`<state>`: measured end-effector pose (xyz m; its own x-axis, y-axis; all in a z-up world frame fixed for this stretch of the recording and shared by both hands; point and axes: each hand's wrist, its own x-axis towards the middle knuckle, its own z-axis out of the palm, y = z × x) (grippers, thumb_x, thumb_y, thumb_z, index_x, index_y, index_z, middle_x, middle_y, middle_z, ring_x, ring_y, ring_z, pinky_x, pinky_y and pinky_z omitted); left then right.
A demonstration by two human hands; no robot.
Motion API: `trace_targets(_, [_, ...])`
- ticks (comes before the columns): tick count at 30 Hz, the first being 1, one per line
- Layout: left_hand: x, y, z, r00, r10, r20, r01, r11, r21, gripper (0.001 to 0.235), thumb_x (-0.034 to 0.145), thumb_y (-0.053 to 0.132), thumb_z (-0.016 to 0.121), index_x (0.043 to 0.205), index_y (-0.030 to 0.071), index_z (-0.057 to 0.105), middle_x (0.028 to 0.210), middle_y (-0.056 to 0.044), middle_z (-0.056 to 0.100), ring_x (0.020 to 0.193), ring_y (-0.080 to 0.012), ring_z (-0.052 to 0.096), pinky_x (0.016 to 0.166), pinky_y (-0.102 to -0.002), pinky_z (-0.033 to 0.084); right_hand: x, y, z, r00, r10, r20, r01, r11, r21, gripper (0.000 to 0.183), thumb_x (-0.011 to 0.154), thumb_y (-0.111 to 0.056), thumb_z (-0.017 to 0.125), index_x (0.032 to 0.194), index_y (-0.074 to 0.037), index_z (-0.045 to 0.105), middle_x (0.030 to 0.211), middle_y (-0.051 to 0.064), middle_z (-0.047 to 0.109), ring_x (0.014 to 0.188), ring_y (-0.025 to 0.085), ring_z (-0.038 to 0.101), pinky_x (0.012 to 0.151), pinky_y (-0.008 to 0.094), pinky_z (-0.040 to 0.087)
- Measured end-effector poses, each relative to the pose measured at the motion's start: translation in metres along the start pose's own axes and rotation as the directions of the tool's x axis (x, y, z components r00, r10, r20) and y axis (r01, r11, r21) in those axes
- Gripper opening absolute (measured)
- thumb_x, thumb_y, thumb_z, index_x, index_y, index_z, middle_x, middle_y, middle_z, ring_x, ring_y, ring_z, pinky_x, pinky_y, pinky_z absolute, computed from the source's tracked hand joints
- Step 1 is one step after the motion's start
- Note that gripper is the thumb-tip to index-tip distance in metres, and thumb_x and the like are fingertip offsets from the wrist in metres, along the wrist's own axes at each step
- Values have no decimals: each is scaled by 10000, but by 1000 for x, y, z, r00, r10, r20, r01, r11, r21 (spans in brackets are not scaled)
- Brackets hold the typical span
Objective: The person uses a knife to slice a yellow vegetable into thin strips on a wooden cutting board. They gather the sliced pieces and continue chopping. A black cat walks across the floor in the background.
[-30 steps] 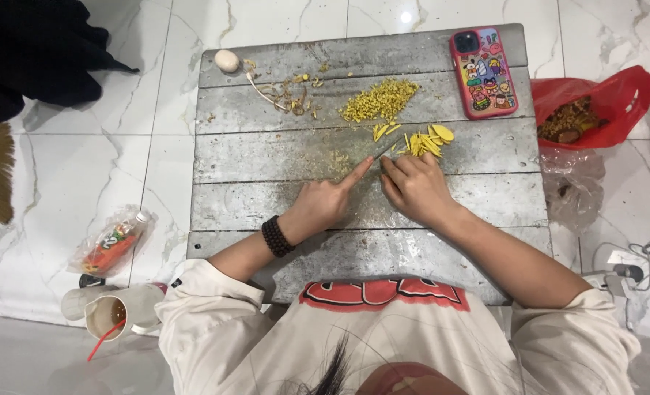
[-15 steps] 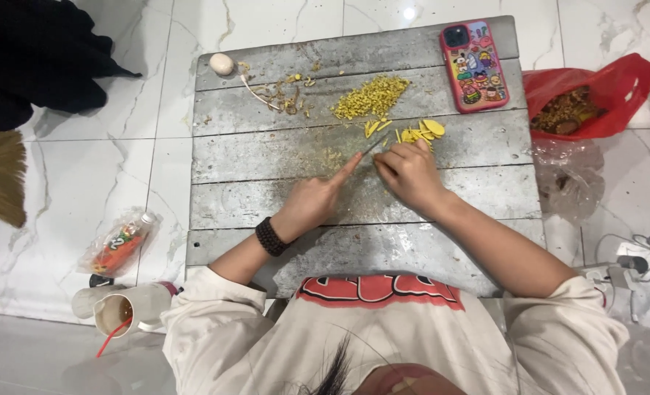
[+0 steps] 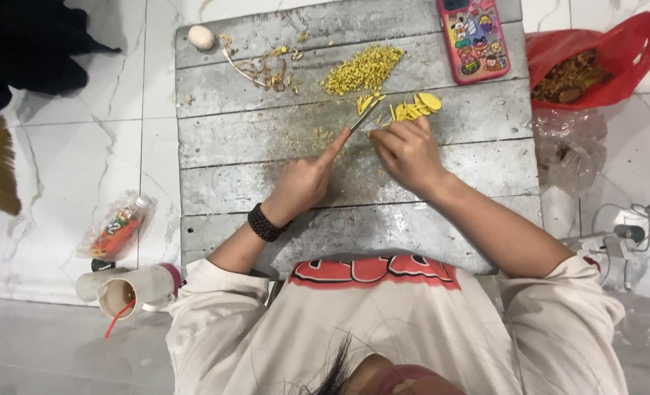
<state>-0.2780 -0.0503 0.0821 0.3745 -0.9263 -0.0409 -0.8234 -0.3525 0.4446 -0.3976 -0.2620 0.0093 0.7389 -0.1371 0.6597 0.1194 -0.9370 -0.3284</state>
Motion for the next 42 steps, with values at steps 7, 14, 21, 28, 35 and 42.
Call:
trace_targets(7, [-1, 9, -10, 976, -107, 188, 73, 981, 179, 729, 977, 177, 432, 1570, 452, 110, 802, -279, 714, 772, -499, 711, 726, -531, 577, -1, 0, -9, 998, -59, 30, 59, 998, -23, 71, 933, -142, 775, 994, -115, 800, 722, 40, 650, 706, 236, 670, 747, 376, 426])
trace_targets(14, [0, 20, -14, 976, -105, 188, 62, 972, 226, 717, 970, 177, 416, 1580, 427, 134, 793, -279, 718, 755, -484, 717, 735, -524, 584, -6, 9, -4, 991, -116, 67, 119, 992, -39, 87, 925, -142, 753, 991, -117, 803, 686, 45, 634, 674, 232, 657, 725, 379, 425])
trace_targets(21, [-2, 19, -9, 975, -117, 189, 68, 967, 246, 746, 968, 181, 430, 1586, 422, 89, 804, -279, 720, 756, -483, 719, 707, -518, 583, -5, 9, -3, 992, -111, 63, 114, 992, -51, 91, 950, -140, 736, 1001, -104, 802, 701, 36, 649, 682, 226, 664, 720, 373, 420])
trace_targets(28, [-10, 26, -12, 997, -8, 81, -20, 939, 343, 738, 942, 115, 445, 1594, 344, 186, 845, -220, 745, 688, -387, 741, 628, -475, 611, -6, 12, -2, 991, -101, 86, 105, 994, -42, 101, 949, -144, 740, 1016, -111, 808, 725, 35, 667, 699, 224, 671, 726, 367, 411])
trace_targets(35, [-13, 21, 0, 1000, -8, 14, 3, 937, 350, 755, 921, 105, 452, 1596, 325, 197, 887, -205, 745, 696, -401, 738, 614, -509, 607, -5, 13, -2, 989, -112, 96, 117, 992, -50, 109, 933, -162, 746, 1015, -115, 800, 725, 42, 650, 712, 230, 670, 732, 378, 424])
trace_targets(42, [-11, 28, -10, 996, -26, 80, -3, 939, 344, 750, 937, 88, 457, 1600, 317, 192, 878, -197, 755, 646, -350, 742, 582, -451, 617, -7, 14, -1, 990, -108, 85, 112, 993, -37, 101, 934, -151, 741, 1009, -112, 797, 707, 43, 631, 693, 234, 660, 733, 374, 420])
